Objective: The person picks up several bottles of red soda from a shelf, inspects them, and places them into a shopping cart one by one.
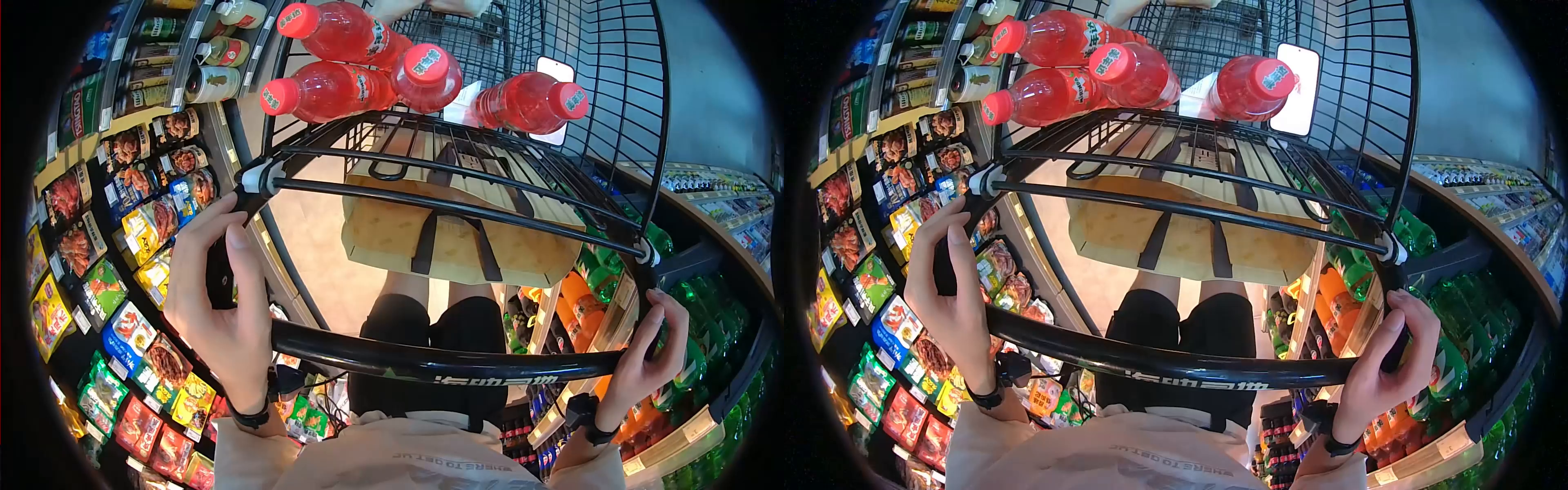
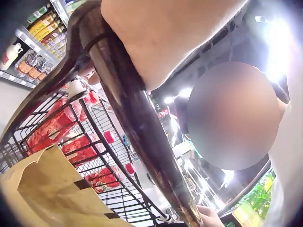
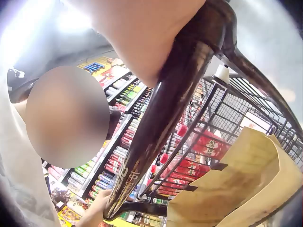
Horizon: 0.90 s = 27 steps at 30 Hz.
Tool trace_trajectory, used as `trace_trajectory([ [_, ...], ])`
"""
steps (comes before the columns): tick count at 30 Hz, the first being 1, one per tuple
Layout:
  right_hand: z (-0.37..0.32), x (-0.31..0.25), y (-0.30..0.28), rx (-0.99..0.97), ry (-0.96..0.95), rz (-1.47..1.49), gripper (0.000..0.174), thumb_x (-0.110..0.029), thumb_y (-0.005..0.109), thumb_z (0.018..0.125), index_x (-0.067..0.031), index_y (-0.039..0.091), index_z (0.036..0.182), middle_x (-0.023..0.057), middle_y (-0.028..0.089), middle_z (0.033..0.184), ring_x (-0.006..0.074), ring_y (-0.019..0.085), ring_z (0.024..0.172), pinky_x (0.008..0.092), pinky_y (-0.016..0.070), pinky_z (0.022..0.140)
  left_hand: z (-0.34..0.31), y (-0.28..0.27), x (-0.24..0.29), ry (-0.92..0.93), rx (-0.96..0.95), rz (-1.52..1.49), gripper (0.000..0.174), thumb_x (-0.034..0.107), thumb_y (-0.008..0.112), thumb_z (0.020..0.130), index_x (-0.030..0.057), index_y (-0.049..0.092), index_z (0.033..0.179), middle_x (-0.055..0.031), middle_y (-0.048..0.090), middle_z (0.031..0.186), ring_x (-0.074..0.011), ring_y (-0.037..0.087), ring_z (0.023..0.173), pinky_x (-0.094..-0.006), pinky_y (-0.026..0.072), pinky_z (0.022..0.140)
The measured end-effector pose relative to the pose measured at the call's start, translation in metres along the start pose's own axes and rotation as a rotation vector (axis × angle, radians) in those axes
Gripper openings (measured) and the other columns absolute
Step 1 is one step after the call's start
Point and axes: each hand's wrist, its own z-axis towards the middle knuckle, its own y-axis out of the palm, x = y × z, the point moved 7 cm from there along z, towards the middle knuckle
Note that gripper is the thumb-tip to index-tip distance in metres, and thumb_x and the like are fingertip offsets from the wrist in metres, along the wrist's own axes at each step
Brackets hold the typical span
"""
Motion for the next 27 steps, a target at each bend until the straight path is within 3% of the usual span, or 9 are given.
trace_trajectory([
  [8, 0.0033, -0.0036, 0.0023, -0.014, -0.037, 0.022, 0.011, 0.006, 0.055, 0.1, 0.0067, 0.065, 0.105, 0.0165, 0.071, 0.103, 0.0288, 0.068, 0.097, 0.0388, 0.0514, 0.093, -0.0017, -0.001, -0.0028, -0.05, 0.023, -0.018, 0.012, 0.001, 0.061, 0.101, -0.007, 0.069, 0.104, -0.021, 0.076, 0.111, -0.0267, 0.073, 0.099, -0.0364, 0.0546, 0.092],
  [11, 0.0056, -0.0083, 0.001, -0.02, -0.044, -0.005, 0.011, 0.005, 0.056, 0.099, 0.0063, 0.066, 0.104, 0.0161, 0.07, 0.102, 0.0285, 0.068, 0.096, 0.038, 0.0515, 0.091, -0.002, -0.0011, -0.0026, 0.027, 0.046, 0.023, 0.013, 0.002, 0.06, 0.102, -0.0067, 0.069, 0.105, -0.0186, 0.076, 0.111, -0.0198, 0.071, 0.086, -0.032, 0.0549, 0.082],
  [13, 0.0066, -0.0077, 0.0007, -0.013, -0.05, -0.006, 0.011, 0.005, 0.057, 0.098, 0.0057, 0.067, 0.102, 0.0155, 0.07, 0.101, 0.0281, 0.068, 0.095, 0.0373, 0.0514, 0.09, -0.0031, 0.0012, -0.007, -0.04, 0.048, -0.064, 0.015, 0.004, 0.059, 0.105, -0.0059, 0.07, 0.107, -0.0132, 0.077, 0.112, -0.0045, 0.054, 0.064, -0.0225, 0.0438, 0.06],
  [18, 0.0074, -0.0079, 0.0002, -0.011, -0.063, 0.001, 0.011, 0.006, 0.057, 0.097, 0.0054, 0.067, 0.102, 0.0155, 0.071, 0.1, 0.0276, 0.067, 0.095, 0.0359, 0.051, 0.089, -0.0049, 0.0005, -0.0075, -0.124, 0.046, -0.085, 0.015, 0.004, 0.059, 0.105, -0.0054, 0.07, 0.107, -0.0128, 0.077, 0.113, -0.0056, 0.056, 0.068, -0.0228, 0.0454, 0.064],
  [27, 0.005, -0.0089, -0.0018, -0.01, -0.062, -0.017, 0.011, 0.007, 0.057, 0.097, 0.0059, 0.066, 0.103, 0.0161, 0.07, 0.101, 0.0283, 0.067, 0.094, 0.0366, 0.0511, 0.089, -0.0038, 0.0003, -0.0062, -0.05, 0.06, -0.082, 0.014, 0.003, 0.058, 0.104, -0.0055, 0.07, 0.105, -0.0149, 0.077, 0.11, -0.0075, 0.059, 0.068, -0.0249, 0.0482, 0.067],
])
